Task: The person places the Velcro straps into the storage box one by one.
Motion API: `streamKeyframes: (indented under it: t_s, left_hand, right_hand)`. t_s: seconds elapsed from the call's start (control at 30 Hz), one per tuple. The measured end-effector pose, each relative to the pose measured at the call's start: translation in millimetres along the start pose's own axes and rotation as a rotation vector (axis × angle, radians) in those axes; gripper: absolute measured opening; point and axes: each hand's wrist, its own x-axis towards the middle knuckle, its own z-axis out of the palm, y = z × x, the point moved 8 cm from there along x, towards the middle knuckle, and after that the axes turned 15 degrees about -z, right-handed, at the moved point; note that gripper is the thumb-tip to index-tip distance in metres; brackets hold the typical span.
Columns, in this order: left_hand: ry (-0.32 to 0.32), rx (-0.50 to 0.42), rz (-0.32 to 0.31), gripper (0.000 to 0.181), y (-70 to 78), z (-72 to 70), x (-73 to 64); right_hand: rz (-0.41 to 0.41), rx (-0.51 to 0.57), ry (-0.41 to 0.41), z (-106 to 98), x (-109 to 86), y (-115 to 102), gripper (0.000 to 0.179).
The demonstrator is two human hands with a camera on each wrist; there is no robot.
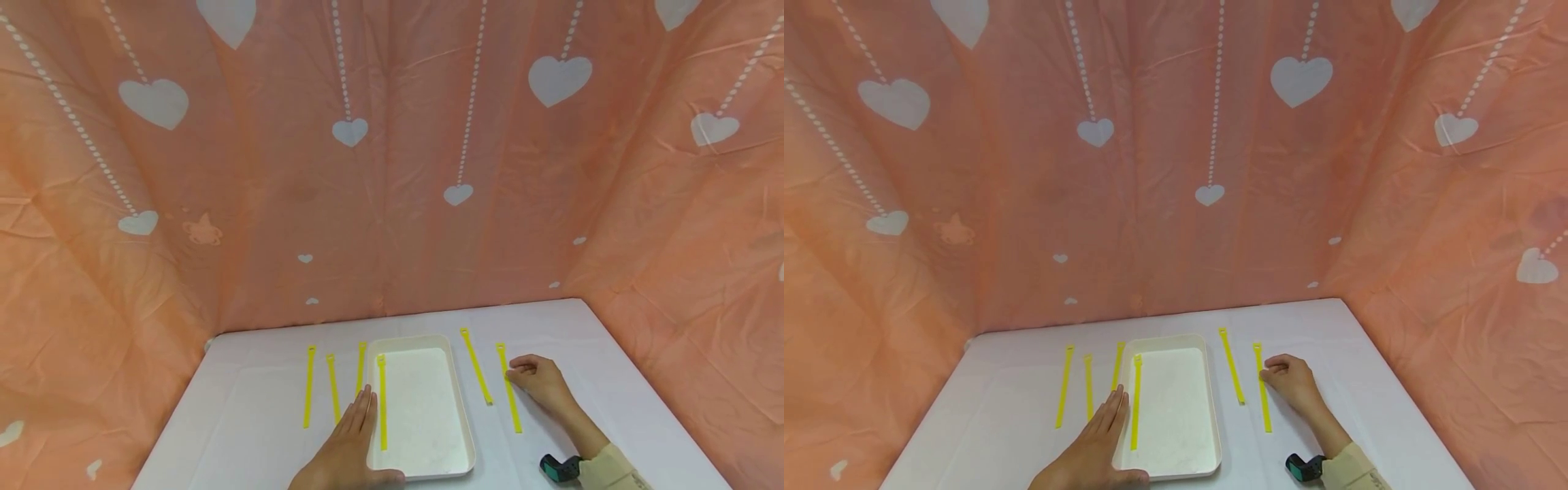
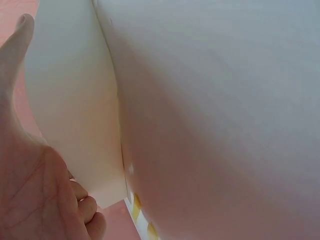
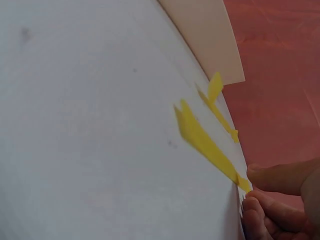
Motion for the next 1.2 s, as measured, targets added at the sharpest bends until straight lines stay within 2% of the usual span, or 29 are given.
streamKeyframes:
  t_s: [0.3,0.53,0.73,1.2]
  left_hand:
    - [-0.034,0.049,-0.051,0.137,1.2,-0.9,0.3]
    - [-0.025,0.056,-0.039,0.137,2.8,-2.1,-0.3]
    - [-0.035,0.055,-0.052,0.138,0.6,-0.3,1.2]
    - [-0.020,0.079,-0.049,0.136,5.4,-3.3,-1.6]
  right_hand:
    - [0.002,-0.048,0.005,3.9,1.6,-7.6,0.033]
    - [-0.016,-0.096,-0.013,5.8,3.6,-8.5,0.029]
    - [-0.016,-0.103,-0.022,5.9,4.4,-10.7,0.023]
    - [-0.050,-0.119,0.008,3.8,5.1,-12.3,0.010]
